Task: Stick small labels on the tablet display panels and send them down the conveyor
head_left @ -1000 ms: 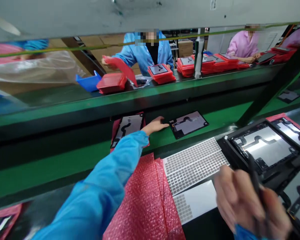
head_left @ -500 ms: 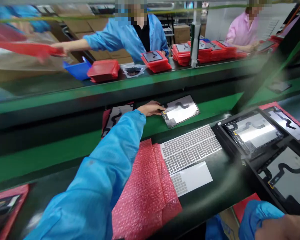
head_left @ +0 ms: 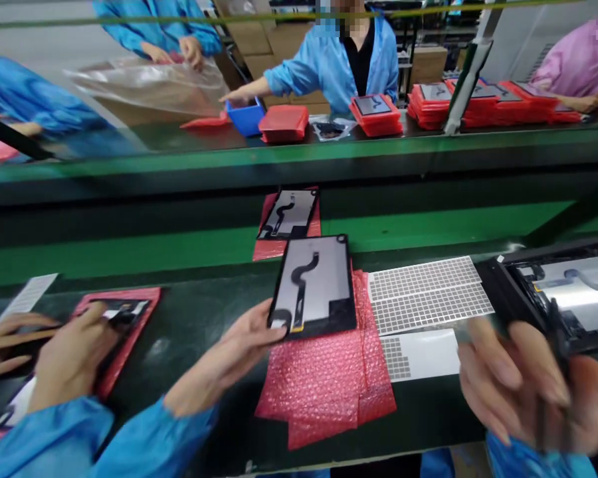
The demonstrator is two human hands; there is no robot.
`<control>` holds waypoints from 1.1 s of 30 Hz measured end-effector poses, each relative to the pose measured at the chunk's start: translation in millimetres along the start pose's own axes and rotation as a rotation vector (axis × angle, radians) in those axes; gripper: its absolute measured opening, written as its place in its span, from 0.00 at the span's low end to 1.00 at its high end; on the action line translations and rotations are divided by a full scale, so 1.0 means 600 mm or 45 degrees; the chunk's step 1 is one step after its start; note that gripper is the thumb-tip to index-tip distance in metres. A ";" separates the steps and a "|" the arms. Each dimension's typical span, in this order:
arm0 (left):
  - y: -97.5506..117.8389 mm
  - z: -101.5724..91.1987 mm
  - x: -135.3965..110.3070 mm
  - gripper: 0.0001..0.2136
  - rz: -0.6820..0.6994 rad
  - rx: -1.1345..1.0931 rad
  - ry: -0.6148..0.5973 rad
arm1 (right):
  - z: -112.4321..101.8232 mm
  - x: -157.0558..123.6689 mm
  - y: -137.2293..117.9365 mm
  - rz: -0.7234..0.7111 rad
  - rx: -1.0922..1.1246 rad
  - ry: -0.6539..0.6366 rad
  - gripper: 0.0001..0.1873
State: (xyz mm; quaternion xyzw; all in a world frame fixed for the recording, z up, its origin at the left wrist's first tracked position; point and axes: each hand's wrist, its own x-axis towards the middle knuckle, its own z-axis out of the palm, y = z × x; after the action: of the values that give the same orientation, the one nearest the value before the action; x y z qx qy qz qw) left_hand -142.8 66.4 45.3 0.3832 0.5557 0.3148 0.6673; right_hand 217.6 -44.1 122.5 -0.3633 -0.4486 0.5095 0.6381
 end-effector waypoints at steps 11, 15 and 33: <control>-0.137 -0.014 -0.072 0.35 -0.145 0.140 -0.021 | -0.042 0.128 0.220 0.298 -0.336 0.069 0.19; -0.121 -0.036 -0.071 0.28 -0.073 0.747 0.104 | -0.051 0.160 0.276 0.261 -0.665 -0.002 0.19; -0.070 0.201 0.074 0.31 1.076 2.172 -0.261 | -0.059 0.208 0.294 0.464 -0.782 -0.124 0.21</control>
State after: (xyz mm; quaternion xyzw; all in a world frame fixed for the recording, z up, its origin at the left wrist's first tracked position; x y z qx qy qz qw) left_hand -16.2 63.1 -2.5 0.9348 0.3525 -0.0165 0.0399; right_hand 203.4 115.8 -26.6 -0.5875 -0.5385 0.4731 0.3755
